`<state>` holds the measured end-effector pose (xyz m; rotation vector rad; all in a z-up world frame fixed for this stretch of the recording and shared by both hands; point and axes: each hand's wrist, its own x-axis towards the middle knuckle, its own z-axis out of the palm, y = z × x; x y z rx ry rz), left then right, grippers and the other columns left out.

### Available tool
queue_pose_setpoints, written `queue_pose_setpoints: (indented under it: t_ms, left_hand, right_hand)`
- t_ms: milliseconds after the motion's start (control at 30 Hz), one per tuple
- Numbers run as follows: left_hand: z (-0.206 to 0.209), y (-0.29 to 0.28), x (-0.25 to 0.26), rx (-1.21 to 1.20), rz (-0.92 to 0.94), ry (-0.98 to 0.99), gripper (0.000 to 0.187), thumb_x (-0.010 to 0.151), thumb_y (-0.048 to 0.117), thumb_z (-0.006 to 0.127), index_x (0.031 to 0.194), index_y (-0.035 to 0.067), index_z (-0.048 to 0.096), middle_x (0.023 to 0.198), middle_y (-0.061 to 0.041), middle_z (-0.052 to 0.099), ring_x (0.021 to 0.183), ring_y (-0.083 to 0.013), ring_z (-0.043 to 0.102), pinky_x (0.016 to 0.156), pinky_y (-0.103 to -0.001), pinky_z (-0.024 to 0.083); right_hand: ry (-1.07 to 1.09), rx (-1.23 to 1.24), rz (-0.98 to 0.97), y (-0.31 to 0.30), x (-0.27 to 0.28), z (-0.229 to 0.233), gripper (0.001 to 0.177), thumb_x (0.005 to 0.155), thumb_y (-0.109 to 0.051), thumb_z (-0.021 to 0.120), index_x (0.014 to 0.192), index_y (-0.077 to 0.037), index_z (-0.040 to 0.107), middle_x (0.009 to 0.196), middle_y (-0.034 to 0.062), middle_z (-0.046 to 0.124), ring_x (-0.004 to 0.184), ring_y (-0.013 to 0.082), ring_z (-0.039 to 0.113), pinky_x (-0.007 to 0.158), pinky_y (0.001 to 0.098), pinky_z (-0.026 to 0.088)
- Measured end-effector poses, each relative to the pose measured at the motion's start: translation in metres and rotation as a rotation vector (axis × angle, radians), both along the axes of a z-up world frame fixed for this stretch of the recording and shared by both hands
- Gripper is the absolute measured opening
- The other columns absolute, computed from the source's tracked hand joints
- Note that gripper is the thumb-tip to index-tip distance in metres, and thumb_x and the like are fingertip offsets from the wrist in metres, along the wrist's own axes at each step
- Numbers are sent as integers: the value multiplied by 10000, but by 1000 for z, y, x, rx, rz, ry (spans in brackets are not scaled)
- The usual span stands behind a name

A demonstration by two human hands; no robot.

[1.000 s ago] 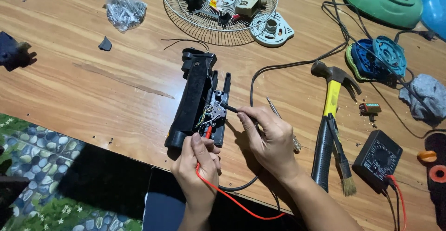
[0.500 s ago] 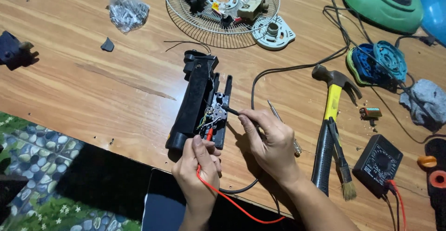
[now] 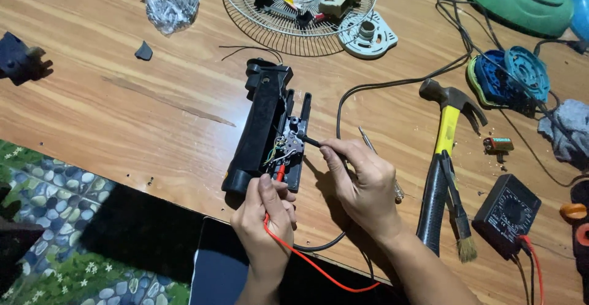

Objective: The person uses a multimeter to test the electrical continuity of a disassembled black power tool. They hold the multimeter probes against various internal components and wires within the tool's housing while the device rests on a wooden table.

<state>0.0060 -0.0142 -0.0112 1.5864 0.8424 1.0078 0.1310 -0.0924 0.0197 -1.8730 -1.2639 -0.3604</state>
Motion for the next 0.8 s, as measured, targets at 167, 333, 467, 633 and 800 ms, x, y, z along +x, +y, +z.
queue_pose_setpoints:
  t_ms: [167, 333, 467, 633, 800]
  left_hand:
    - [-1, 0, 0, 5, -4, -25, 409, 1081, 219, 391, 778, 34, 595, 520, -78, 632, 343, -98, 598, 399, -218, 498]
    - [-3, -1, 1, -19, -2, -24, 418, 1080, 228, 392, 770, 30, 591, 558, -90, 643, 319, -101, 576, 371, -212, 477]
    - [-3, -1, -1, 5, -3, -13, 410, 1083, 229, 383, 784, 43, 594, 519, -67, 634, 354, -93, 603, 396, -222, 504]
    - [-3, 0, 0, 30, 8, -24, 401, 1082, 216, 395, 785, 43, 601, 475, -52, 606, 388, -100, 641, 434, -227, 531]
    - [0, 0, 0, -31, 0, -27, 402, 1081, 230, 385, 785, 47, 586, 577, -68, 671, 336, -93, 580, 366, -226, 485]
  right_hand:
    - [-5, 7, 10, 0, 0, 0, 102, 997, -63, 671, 1053, 2, 726, 966, 118, 765, 840, 214, 747, 756, 289, 593]
    - [3, -2, 11, -1, 0, 0, 108, 996, -71, 672, 1053, 0, 730, 968, 117, 768, 839, 210, 748, 756, 290, 595]
    - [0, 5, 15, -1, -1, 0, 95, 997, -52, 672, 1059, 1, 721, 977, 120, 763, 849, 214, 744, 775, 294, 587]
    - [5, 4, 9, -1, -1, 0, 98, 1001, -53, 667, 1065, -5, 723, 980, 110, 764, 854, 207, 744, 774, 287, 582]
    - [-12, 0, 11, 0, 0, -1, 95, 998, -46, 673, 1064, 3, 722, 975, 120, 762, 851, 217, 744, 768, 296, 579]
